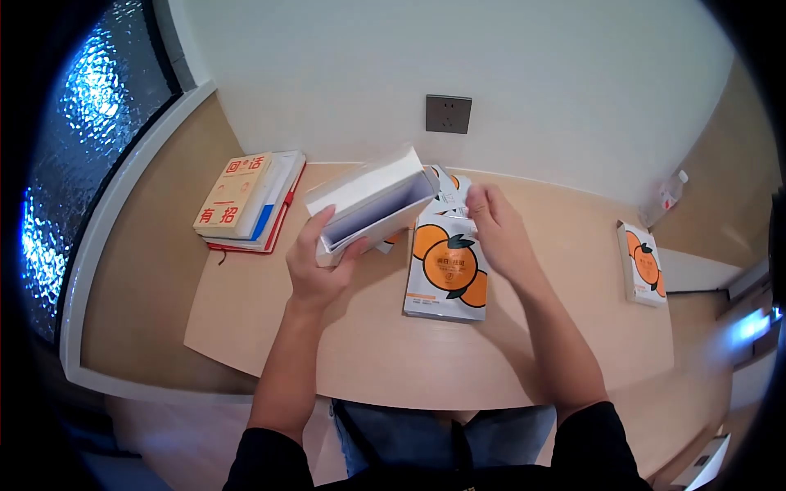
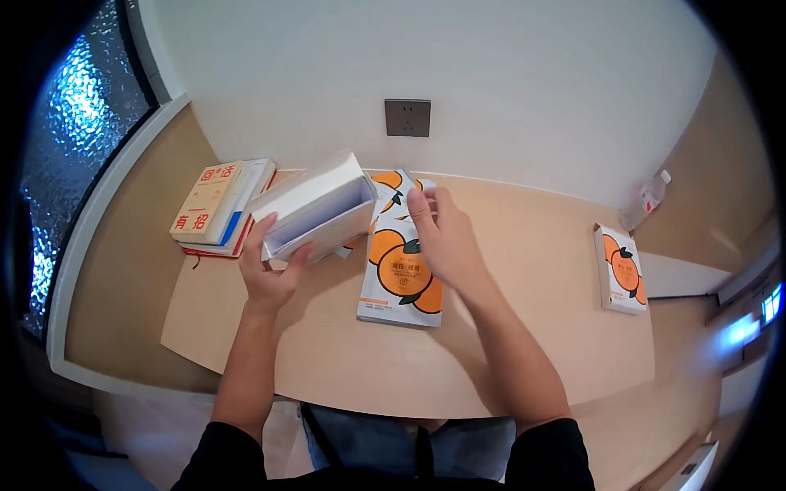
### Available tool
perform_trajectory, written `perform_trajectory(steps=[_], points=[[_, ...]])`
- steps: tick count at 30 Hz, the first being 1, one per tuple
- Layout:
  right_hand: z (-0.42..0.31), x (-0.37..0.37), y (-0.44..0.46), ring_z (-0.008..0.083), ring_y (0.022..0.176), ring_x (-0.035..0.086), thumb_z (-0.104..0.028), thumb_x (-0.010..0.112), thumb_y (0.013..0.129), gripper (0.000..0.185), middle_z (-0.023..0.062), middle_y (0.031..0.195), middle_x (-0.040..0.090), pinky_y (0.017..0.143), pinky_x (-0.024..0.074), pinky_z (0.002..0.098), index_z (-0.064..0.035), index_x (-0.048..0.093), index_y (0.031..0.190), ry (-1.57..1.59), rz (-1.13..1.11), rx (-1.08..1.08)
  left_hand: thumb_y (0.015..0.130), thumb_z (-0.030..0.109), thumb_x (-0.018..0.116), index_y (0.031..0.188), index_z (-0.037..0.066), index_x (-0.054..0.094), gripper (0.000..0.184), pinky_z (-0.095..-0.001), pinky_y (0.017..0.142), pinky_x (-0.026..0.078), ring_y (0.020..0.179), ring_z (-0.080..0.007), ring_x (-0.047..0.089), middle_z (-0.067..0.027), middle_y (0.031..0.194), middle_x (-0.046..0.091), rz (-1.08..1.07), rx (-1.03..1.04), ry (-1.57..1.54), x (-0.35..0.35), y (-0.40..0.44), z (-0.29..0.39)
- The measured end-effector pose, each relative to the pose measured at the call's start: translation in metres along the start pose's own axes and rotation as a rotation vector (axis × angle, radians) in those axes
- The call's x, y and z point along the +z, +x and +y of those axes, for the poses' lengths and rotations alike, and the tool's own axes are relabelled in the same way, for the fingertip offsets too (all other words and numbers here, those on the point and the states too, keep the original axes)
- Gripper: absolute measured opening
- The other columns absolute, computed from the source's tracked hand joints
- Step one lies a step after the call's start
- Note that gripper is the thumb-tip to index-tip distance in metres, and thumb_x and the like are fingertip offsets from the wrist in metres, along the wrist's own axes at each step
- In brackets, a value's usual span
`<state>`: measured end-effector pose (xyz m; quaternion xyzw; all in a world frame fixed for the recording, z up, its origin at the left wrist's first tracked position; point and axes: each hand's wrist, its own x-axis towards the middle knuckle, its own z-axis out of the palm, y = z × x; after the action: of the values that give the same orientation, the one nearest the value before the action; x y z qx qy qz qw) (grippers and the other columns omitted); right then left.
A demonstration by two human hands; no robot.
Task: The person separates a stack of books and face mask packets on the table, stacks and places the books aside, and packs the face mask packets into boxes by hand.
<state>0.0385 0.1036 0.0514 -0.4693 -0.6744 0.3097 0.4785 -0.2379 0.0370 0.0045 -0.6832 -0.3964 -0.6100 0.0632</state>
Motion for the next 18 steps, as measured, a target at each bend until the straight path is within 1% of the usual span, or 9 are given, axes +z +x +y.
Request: perform_trajectory(steps=[3,4,6,7,8,11,12,15,18], points=[[-0.019,-0.03,0.013,0.0292,0.087,0.075,-0.07,0.052,0.1,0.078,0.0178,0.09,0.076,0.075,0.0574,0.0402,0.0051,0.074,0.095,-0.784,-0.521,0.589,0.079,-0.001,0.089,0.139,0.001,0.052,0.071,-0.0374,0.093,0.059,0.113,-0.0267,0.068,-0.018,0.127,0.064,0.022,0.028,0.058,0.005,0.002,0.009],[0.0,-0.025,0.009,0.0288,0.077,0.075,-0.083,0.061,0.085,0.085,0.016,0.08,0.075,0.069,0.0578,0.0405,0.0005,0.075,0.079,-0.816,-0.483,0.559,0.079,-0.003,0.088,0.14,0.002,0.051,0.071,-0.0376,0.094,0.058,0.114,-0.0275,0.068,-0.0187,0.127,0.064,0.027,0.015,0.014,0.009,-0.002,0.011],[0.002,-0.018,-0.003,0.0269,0.076,0.074,-0.085,0.066,0.079,0.085,0.0149,0.08,0.075,0.068,0.0576,0.0391,-0.0002,0.075,0.078,-0.834,-0.504,0.527,0.08,-0.006,0.086,0.14,0.003,0.049,0.072,-0.038,0.095,0.057,0.115,-0.0292,0.067,-0.0201,0.126,0.064,0.031,-0.013,-0.07,0.02,-0.009,0.016],[0.0,-0.012,-0.007,0.0259,0.076,0.074,-0.086,0.069,0.075,0.086,0.0144,0.08,0.075,0.068,0.0575,0.0383,-0.0005,0.075,0.078,-0.841,-0.515,0.511,0.08,-0.007,0.084,0.14,0.005,0.049,0.071,-0.0384,0.091,0.058,0.111,-0.0309,0.068,-0.02,0.123,0.064,0.044,0.014,-0.068,0.026,-0.01,0.019],[0.01,-0.003,-0.006,0.025,0.075,0.074,-0.083,0.08,0.065,0.082,0.013,0.079,0.075,0.068,0.0574,0.0368,-0.0023,0.074,0.075,-0.846,-0.553,0.508,0.08,-0.009,0.082,0.14,0.007,0.049,0.071,-0.0387,0.088,0.058,0.107,-0.0326,0.069,-0.0198,0.121,0.065,0.057,0.04,-0.065,0.031,-0.009,0.023],[0.007,0.01,-0.003,0.0251,0.074,0.074,-0.072,0.088,0.065,0.07,0.0116,0.079,0.075,0.068,0.0577,0.0365,-0.0034,0.074,0.073,-0.766,-0.526,0.44,0.078,-0.012,0.078,0.141,0.01,0.046,0.074,-0.0404,0.083,0.057,0.104,-0.038,0.067,-0.0208,0.12,0.063,0.05,0.04,-0.098,0.039,-0.014,0.026],[0.006,0.015,-0.001,0.0265,0.078,0.075,-0.062,0.094,0.062,0.065,0.0128,0.081,0.075,0.071,0.0581,0.0364,-0.0017,0.074,0.078,-0.732,-0.492,0.457,0.078,-0.012,0.078,0.142,0.01,0.045,0.075,-0.0404,0.084,0.057,0.104,-0.0384,0.066,-0.0212,0.12,0.062,0.053,0.032,-0.103,0.041,-0.015,0.028],[0.02,0.029,-0.003,0.0279,0.088,0.075,-0.057,0.096,0.06,0.07,0.0159,0.087,0.076,0.078,0.058,0.037,0.0032,0.075,0.089,-0.705,-0.342,0.392,0.079,-0.013,0.077,0.142,0.011,0.043,0.076,-0.0409,0.084,0.057,0.106,-0.0389,0.064,-0.0218,0.119,0.06,0.043,0.041,-0.079,0.046,-0.018,0.03],[0.025,0.03,-0.004,0.0286,0.099,0.074,-0.052,0.098,0.059,0.083,0.0195,0.1,0.076,0.084,0.0579,0.0374,0.0086,0.071,0.108,-0.628,-0.358,0.405,0.08,-0.013,0.076,0.142,0.011,0.042,0.076,-0.0418,0.084,0.056,0.107,-0.0385,0.063,-0.0216,0.118,0.059,0.027,0.039,-0.066,0.049,-0.02,0.029]])
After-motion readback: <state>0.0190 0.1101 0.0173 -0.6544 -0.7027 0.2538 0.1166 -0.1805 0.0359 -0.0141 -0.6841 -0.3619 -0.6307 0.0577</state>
